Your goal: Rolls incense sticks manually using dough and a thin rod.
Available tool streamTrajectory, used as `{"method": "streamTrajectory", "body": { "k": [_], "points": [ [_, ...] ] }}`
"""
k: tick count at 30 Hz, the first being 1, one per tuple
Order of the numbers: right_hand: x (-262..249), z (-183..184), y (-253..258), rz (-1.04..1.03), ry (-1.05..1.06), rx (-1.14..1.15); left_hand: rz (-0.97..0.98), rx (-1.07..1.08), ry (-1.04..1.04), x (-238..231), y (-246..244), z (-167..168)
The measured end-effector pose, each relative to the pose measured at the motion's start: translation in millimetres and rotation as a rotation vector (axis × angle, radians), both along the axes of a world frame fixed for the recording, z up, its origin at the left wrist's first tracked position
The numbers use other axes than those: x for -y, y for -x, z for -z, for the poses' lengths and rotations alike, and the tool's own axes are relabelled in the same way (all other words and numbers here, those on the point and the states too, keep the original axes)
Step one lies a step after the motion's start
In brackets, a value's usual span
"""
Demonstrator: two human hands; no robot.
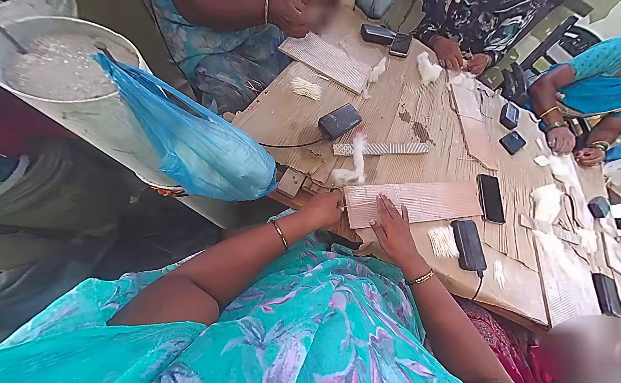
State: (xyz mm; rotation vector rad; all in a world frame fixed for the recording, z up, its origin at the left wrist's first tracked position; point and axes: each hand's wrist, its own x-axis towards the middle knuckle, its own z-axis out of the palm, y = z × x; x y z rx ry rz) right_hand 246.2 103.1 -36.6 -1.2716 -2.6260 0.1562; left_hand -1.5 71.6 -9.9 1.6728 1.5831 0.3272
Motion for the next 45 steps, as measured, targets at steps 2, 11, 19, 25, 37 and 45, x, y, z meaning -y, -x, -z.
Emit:
{"method": "streamTrajectory", "body": {
  "k": [2, 11, 19, 25, 37, 45],
  "points": [
    [-12, 5, 14, -0.03, 0.017, 0.058, -0.001, -0.03, -0.019, -2, 1, 5],
    [1, 4, 24, -0.166, 0.093, 0.233, 0.06, -0.085, 0.011, -2, 3, -3],
    [48, 3, -3, -0.202, 0.114, 0.225, 0.217, -0.163, 0.027, 9, -4, -7],
    [60, 1, -11, -0.157, 0.032, -0.164, 0.191, -0.135, -0.037, 22, -7, -12],
    [92, -34, -13, 0.017, -0.355, -0.398, 0.152, 0.027, -0.297, 73, -23, -28],
    [108, -31, -8, -0.012, -0.376, -0.35, 0.172, 0.052, -0.307, 99, -24, -37]
  ]
}}
